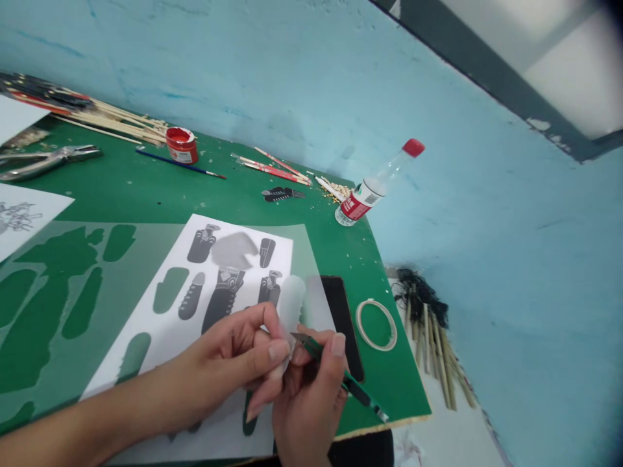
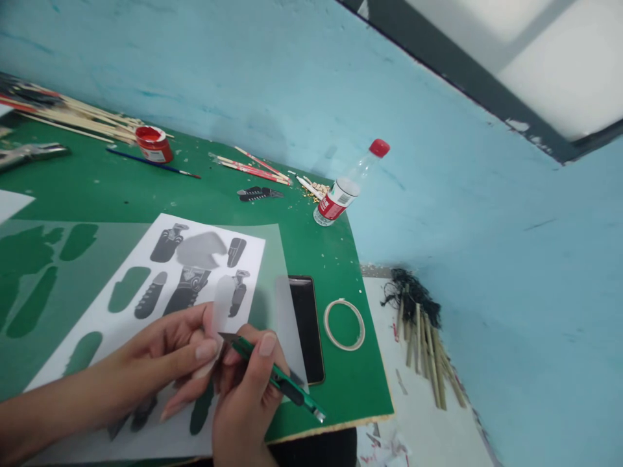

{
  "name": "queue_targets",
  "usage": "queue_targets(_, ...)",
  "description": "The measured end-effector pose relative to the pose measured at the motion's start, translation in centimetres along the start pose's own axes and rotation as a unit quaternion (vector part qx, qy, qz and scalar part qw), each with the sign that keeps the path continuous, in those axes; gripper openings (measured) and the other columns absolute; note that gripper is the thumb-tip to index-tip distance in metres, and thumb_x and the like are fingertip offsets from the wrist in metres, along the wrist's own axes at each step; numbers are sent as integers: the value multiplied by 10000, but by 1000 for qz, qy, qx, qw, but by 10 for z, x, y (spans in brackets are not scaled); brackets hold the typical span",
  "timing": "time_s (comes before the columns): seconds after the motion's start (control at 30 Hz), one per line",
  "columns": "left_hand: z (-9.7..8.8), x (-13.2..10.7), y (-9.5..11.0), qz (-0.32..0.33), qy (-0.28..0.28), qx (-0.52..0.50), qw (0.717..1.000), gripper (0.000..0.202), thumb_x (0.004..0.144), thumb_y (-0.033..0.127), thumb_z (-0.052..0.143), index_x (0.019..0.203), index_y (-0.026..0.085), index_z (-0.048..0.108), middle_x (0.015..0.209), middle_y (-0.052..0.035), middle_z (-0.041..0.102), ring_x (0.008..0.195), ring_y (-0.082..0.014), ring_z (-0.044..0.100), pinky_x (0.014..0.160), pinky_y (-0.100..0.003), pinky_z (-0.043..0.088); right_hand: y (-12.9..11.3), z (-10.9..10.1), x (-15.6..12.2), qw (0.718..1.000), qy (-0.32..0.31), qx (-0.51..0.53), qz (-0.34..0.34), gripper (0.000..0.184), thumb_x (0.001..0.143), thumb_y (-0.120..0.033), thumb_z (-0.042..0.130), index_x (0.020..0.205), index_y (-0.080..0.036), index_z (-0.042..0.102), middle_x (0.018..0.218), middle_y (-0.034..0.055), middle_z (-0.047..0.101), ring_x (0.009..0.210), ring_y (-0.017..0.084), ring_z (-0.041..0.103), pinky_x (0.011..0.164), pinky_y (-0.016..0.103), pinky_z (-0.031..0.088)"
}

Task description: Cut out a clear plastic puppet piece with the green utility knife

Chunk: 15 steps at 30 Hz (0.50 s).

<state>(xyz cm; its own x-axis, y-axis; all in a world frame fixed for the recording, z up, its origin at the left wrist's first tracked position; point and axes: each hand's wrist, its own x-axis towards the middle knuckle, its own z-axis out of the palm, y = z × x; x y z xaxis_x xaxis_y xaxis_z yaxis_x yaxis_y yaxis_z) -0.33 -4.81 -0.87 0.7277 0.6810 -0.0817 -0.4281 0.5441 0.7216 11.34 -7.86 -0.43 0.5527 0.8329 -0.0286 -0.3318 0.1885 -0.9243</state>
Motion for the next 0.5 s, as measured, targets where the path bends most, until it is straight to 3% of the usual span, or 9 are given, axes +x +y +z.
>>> queue_targets(0.5, -5, -1, -2, -2, -5, -47, 999, 437, 1107, 603, 761, 956, 252, 548, 548, 118, 585, 431, -71, 345, 581, -197, 366, 4, -3, -3, 999, -40, -7, 17, 701, 994, -800, 745, 608, -250, 542, 506, -73, 449, 383, 98, 349, 324, 193, 308)
